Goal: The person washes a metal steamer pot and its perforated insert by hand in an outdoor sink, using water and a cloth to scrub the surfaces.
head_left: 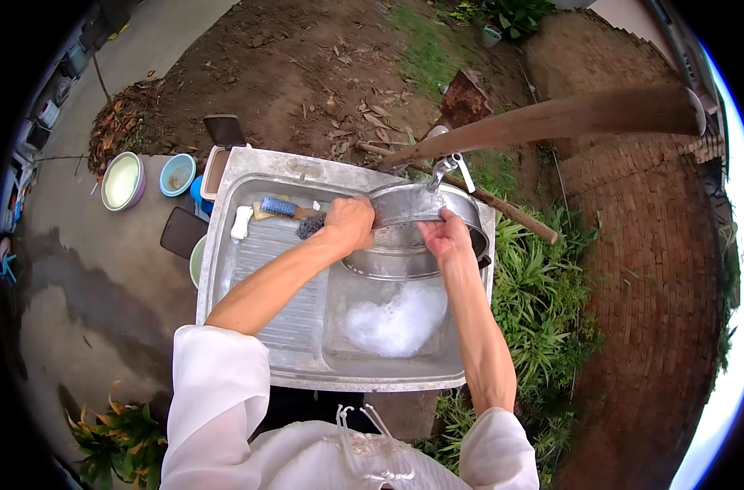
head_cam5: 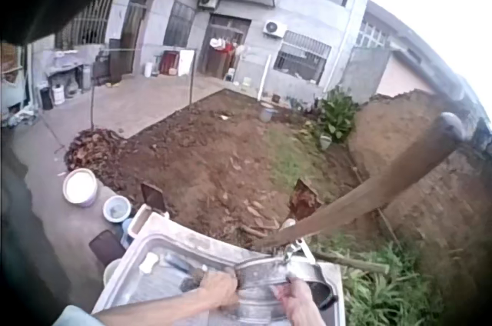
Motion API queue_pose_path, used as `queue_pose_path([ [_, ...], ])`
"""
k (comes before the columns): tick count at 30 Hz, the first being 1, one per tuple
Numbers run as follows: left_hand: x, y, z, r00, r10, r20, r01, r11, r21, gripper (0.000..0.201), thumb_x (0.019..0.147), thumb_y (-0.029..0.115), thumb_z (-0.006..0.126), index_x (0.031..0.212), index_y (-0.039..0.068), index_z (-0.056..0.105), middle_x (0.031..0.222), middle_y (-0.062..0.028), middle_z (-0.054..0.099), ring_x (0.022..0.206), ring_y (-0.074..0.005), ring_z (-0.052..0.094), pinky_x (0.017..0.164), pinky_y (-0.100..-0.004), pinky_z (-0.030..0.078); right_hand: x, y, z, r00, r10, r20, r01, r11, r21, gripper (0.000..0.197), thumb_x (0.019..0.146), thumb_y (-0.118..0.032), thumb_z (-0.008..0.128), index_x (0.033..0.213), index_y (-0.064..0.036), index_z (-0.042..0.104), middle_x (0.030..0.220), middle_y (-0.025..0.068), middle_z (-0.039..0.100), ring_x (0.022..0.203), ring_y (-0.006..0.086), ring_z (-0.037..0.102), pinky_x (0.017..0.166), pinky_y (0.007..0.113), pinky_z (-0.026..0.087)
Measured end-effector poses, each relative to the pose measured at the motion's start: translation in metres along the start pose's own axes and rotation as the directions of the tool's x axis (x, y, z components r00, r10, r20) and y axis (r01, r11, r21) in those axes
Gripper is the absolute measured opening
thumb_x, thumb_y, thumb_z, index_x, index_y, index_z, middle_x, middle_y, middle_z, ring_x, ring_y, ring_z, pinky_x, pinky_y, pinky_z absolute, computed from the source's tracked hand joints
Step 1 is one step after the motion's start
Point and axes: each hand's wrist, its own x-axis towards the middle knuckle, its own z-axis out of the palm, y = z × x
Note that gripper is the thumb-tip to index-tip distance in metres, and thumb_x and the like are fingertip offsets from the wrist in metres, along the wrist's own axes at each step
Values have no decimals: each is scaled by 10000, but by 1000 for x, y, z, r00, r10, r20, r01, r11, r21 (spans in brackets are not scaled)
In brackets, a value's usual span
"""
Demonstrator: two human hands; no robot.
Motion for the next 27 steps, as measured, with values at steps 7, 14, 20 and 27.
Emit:
queue_pose_path([
  [7,-42,-27,37,841,-443,309,533,774,-341,414,782,274,528,971,-79,635,1043,-276,619,1006,-393,600,861,-448,469,18,23,48,969,-103,223,219,771,-598,346,925,-285,560,999,52,546,859,175,658,799,265,672,643,343,580],
  [14,-102,-20,65,757,-412,507,652,431,-624,457,815,297,473,1027,-81,620,1047,-296,610,1026,-411,577,867,-429,440,79,56,22,967,61,249,-46,997,-66,360,948,-351,500,1036,-8,562,983,107,632,897,254,631,789,368,557],
  [20,-128,31,106,730,-332,597,599,-109,-793,437,803,184,502,1134,-98,549,1044,-179,617,938,-235,574,811,-355,447,111,27,11,931,120,343,-149,987,58,157,851,-214,566,731,-114,580,544,-29,525,396,91,405,343,227,299],
  [27,-124,63,124,661,-255,706,640,-299,-708,322,772,163,494,955,-88,582,876,-117,608,790,-185,547,690,-342,437,70,45,-41,535,-275,799,591,-554,-586,262,857,-287,564,1053,-118,604,857,103,635,798,303,589,715,446,460],
])
